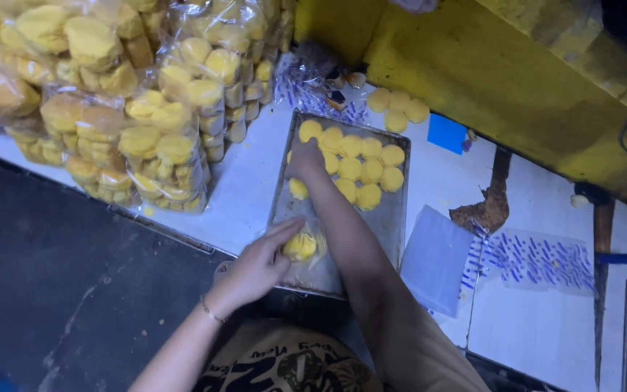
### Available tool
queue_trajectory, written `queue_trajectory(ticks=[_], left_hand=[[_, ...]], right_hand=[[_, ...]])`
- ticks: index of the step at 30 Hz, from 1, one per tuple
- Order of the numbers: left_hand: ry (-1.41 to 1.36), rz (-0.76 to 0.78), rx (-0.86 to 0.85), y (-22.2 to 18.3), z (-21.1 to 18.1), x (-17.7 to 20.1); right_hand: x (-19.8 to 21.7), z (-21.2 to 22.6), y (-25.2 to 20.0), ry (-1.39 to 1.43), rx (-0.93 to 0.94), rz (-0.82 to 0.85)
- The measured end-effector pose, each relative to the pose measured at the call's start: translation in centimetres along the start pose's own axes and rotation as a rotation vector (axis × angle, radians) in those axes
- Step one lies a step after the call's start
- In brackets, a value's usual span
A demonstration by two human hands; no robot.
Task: The person is picking up small yellow bread rolls from a metal tray and placing them into plastic bags.
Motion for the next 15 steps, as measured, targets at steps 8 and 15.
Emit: queue_trajectory(ticks=[8,15], left_hand=[[-0.356,-0.133,0.071,2.1,7.0,1.1],[0.165,-0.12,0.164,3.4,3.7,2.1]], right_hand=[[14.7,0.4,-19.0,1.095,0.567,-0.309],[0.2,2.1,-23.1,-0.122,0.942,-0.168]])
Point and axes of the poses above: each hand's wrist, its own y-axis towards the middle knuckle, its own x-axis out of the back of the hand, z = x × y, the point moved 9 cm from there along y, towards the middle knuckle, and after that the axes turned 3 degrees about -x, right-handed, at the moved point
